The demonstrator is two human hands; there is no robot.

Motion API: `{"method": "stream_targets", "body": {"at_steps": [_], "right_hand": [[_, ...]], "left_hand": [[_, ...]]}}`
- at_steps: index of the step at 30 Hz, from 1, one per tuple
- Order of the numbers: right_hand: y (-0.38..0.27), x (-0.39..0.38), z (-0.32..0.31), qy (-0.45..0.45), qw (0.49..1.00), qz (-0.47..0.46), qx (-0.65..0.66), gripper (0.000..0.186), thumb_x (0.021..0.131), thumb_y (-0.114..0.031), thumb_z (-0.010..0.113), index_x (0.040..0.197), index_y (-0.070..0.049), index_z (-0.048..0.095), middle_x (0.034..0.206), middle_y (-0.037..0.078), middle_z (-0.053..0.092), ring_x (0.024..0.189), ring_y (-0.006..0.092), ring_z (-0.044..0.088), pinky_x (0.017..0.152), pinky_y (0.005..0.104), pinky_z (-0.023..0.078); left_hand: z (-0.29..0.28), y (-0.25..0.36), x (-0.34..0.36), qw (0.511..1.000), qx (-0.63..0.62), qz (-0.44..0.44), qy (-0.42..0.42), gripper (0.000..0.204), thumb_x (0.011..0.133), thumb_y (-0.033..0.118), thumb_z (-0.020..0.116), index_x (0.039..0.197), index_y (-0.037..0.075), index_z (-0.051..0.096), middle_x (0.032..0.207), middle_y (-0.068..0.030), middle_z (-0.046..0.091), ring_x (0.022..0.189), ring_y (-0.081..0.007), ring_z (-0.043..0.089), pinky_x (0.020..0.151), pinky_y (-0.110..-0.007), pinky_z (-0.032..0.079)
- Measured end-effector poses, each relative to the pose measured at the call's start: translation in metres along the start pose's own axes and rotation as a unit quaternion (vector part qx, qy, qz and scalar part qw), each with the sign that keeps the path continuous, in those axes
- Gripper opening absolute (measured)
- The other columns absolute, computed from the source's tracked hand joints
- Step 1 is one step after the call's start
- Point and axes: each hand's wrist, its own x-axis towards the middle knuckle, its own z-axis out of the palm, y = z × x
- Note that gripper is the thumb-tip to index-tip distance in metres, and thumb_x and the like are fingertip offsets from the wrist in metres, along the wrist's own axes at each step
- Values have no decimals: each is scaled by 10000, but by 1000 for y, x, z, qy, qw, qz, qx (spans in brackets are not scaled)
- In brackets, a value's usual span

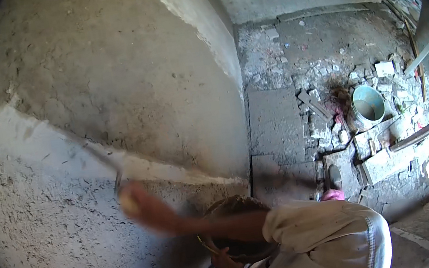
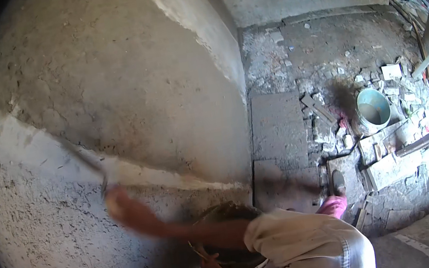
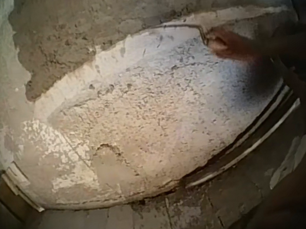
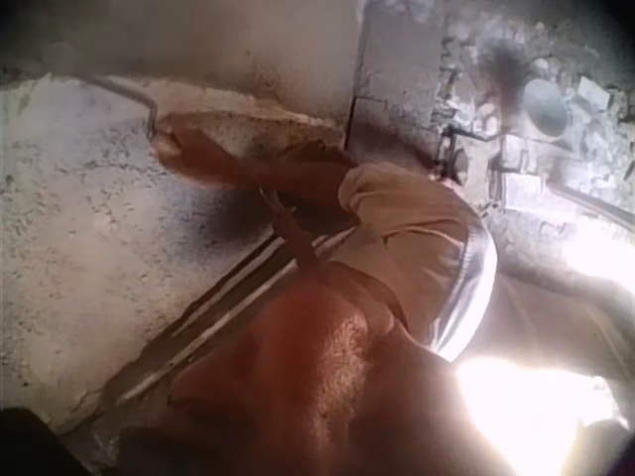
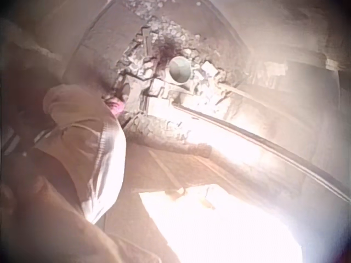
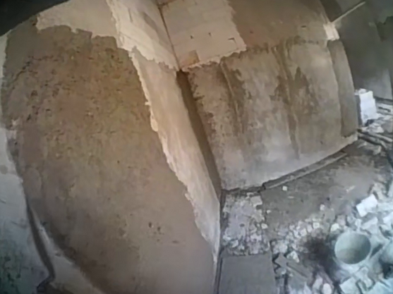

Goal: The person pours water into a bucket and mixes cement using a trowel. Then, the person applies the cement onto a wall using the trowel and smooths the surface with a float.

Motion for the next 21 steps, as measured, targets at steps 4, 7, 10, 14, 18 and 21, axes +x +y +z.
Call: {"method": "stream_targets", "body": {"at_steps": [4,7,10,14,18,21], "right_hand": [[-72,-107,-31,-199,975,85,49,393,924,-298,579,1230,-87,449,1072,179,576,964,268,604,819,361,495],[-23,-156,-127,-346,903,22,-253,414,928,-394,516,1201,-85,477,1152,175,570,1029,307,608,782,397,525],[6,-205,-207,-346,824,239,-380,333,906,-382,506,1100,-113,528,945,176,653,869,341,659,659,401,547],[16,-212,-242,-251,737,268,-567,286,901,-348,507,1035,-99,550,773,142,672,691,345,673,597,448,539],[50,-225,-258,-259,658,233,-668,248,915,-295,473,1040,-99,560,739,126,673,657,306,681,565,461,536],[65,-221,-270,-343,703,404,-474,291,948,-291,426,1105,-88,563,708,102,660,612,254,671,527,417,537]], "left_hand": [[-6,13,-6,984,63,158,-43,249,724,141,580,946,32,614,891,-162,615,790,-293,590,655,-391,455],[-5,32,9,965,131,211,-79,261,725,134,560,958,29,611,939,-187,625,809,-318,608,668,-400,459],[17,34,16,938,-166,-301,40,216,643,69,630,844,-9,626,816,-61,599,757,-185,572,661,-326,460],[42,80,15,977,-163,-131,31,201,642,81,643,825,-2,628,759,-35,564,723,-173,545,640,-328,442],[57,125,31,967,-111,-228,-37,168,640,75,657,791,14,612,674,7,496,636,-140,476,596,-298,387],[65,117,22,969,-129,-199,-76,138,652,71,666,764,25,600,629,36,452,587,-111,431,567,-287,354]]}}
